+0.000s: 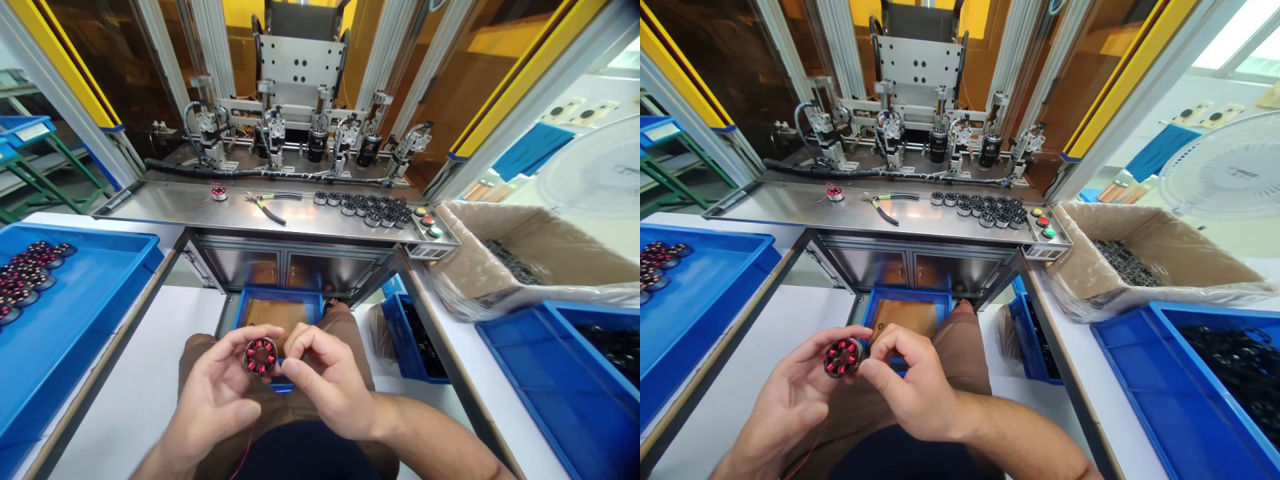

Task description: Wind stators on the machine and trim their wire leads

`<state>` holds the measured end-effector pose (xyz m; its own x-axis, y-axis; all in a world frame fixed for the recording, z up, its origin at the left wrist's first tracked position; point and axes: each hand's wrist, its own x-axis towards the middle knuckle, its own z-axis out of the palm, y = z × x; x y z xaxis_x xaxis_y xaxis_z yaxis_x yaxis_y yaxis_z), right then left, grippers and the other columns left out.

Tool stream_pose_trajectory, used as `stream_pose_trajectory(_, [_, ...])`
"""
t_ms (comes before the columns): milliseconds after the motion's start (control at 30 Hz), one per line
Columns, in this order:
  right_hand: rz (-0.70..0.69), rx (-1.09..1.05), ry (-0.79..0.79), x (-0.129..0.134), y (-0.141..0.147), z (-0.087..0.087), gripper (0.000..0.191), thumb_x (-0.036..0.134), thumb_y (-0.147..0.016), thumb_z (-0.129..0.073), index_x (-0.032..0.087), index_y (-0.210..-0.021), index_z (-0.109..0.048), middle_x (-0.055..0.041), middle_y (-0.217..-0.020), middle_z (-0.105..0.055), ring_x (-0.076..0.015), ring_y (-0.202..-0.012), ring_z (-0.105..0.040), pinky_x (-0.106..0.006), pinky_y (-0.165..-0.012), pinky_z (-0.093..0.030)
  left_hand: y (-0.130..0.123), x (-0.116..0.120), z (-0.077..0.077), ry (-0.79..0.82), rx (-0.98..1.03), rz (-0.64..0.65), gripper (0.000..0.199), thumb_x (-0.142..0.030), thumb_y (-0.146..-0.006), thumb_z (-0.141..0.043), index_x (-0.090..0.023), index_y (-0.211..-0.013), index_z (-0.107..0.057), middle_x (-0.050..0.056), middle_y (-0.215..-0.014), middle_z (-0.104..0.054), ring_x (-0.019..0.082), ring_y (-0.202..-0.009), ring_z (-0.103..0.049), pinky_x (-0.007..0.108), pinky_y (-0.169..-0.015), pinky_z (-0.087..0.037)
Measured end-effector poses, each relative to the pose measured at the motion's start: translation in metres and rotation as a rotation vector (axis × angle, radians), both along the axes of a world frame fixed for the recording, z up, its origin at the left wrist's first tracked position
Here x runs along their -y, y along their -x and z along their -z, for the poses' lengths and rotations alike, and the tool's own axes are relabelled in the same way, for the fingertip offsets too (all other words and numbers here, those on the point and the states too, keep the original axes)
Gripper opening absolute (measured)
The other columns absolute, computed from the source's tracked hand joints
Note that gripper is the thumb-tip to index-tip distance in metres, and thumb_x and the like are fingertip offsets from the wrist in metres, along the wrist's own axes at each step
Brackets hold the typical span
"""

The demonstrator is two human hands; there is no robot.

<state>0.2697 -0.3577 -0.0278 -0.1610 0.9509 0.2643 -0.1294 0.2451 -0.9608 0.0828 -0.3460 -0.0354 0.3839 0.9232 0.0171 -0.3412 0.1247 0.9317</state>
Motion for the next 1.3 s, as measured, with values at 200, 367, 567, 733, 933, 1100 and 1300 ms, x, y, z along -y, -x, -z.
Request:
stream_pose_trajectory(200, [0.036, 0.052, 0.003, 0.005, 0.005, 0.007, 0.025, 0.036, -0.094, -0.063, 0.019, -0.078, -0.053, -0.0015, -0.075, -0.055, -0.0139, -0.070, -0.050, -0.029, -0.067, -0.042, -0.014, -0.001, -0.001, -0.145, -0.145, -0.273, 0.038, -0.021, -0.067, -0.089, -0.024, -0.103, -0.077, 0.005, -0.108, -0.074, 0.019, -0.100, -0.073, 0.019, -0.085, -0.058])
stream_pose_trajectory(367, [0.020, 0.011, -0.024, 0.003, 0.003, 0.009, 0.021, 0.035, -0.092, -0.066, 0.019, -0.083, -0.054, -0.0019, -0.080, -0.054, -0.0147, -0.074, -0.051, -0.030, -0.070, -0.042, -0.010, 0.009, 0.005, -0.371, -0.354, -0.387, 0.048, -0.010, -0.076, -0.080, -0.029, -0.118, -0.069, 0.001, -0.110, -0.077, 0.015, -0.094, -0.075, 0.018, -0.086, -0.059])
stream_pose_trajectory(567, [-0.082, -0.046, -0.085, -0.006, 0.007, 0.000, 0.021, 0.035, -0.088, -0.069, 0.020, -0.087, -0.055, -0.0028, -0.088, -0.051, -0.0161, -0.082, -0.049, -0.031, -0.077, -0.043, -0.001, 0.012, 0.008, -0.619, -0.464, -0.387, 0.047, -0.008, -0.076, -0.078, -0.028, -0.117, -0.067, 0.002, -0.114, -0.075, 0.017, -0.103, -0.073, 0.022, -0.091, -0.060])
stream_pose_trajectory(733, [-0.085, -0.219, 0.107, 0.000, 0.019, 0.008, 0.024, 0.038, -0.098, -0.057, 0.020, -0.084, -0.050, -0.0011, -0.085, -0.049, -0.0146, -0.080, -0.046, -0.029, -0.077, -0.041, -0.001, 0.011, 0.008, -0.652, -0.515, -0.404, 0.052, -0.006, -0.073, -0.079, -0.028, -0.119, -0.065, 0.002, -0.113, -0.076, 0.019, -0.100, -0.074, 0.027, -0.092, -0.061])
stream_pose_trajectory(933, [0.002, -0.213, 0.122, 0.008, 0.020, 0.024, 0.020, 0.036, -0.100, -0.053, 0.021, -0.087, -0.049, -0.0018, -0.088, -0.049, -0.0158, -0.083, -0.049, -0.031, -0.079, -0.043, 0.000, 0.011, 0.010, -0.628, -0.497, -0.424, 0.052, -0.006, -0.073, -0.080, -0.029, -0.118, -0.067, 0.002, -0.111, -0.076, 0.020, -0.100, -0.074, 0.029, -0.092, -0.062])
stream_pose_trajectory(1100, [0.165, 0.144, -0.346, -0.001, 0.002, 0.013, 0.045, 0.036, -0.082, -0.077, 0.025, -0.119, -0.054, -0.0107, -0.124, -0.048, -0.0265, -0.115, -0.049, -0.044, -0.101, -0.041, 0.003, 0.010, 0.005, -0.702, -0.538, -0.392, 0.050, -0.008, -0.075, -0.078, -0.028, -0.120, -0.066, 0.004, -0.111, -0.077, 0.022, -0.101, -0.074, 0.029, -0.088, -0.063])
stream_pose_trajectory(1300, [0.136, 0.337, -0.535, -0.013, -0.005, -0.014, 0.012, 0.015, -0.086, -0.070, 0.021, -0.096, -0.065, -0.0103, -0.118, -0.054, -0.0240, -0.111, -0.057, -0.040, -0.094, -0.048, 0.001, 0.009, -0.002, -0.792, -0.625, -0.392, 0.047, -0.009, -0.075, -0.079, -0.027, -0.117, -0.066, 0.004, -0.109, -0.078, 0.019, -0.098, -0.075, 0.025, -0.089, -0.061])
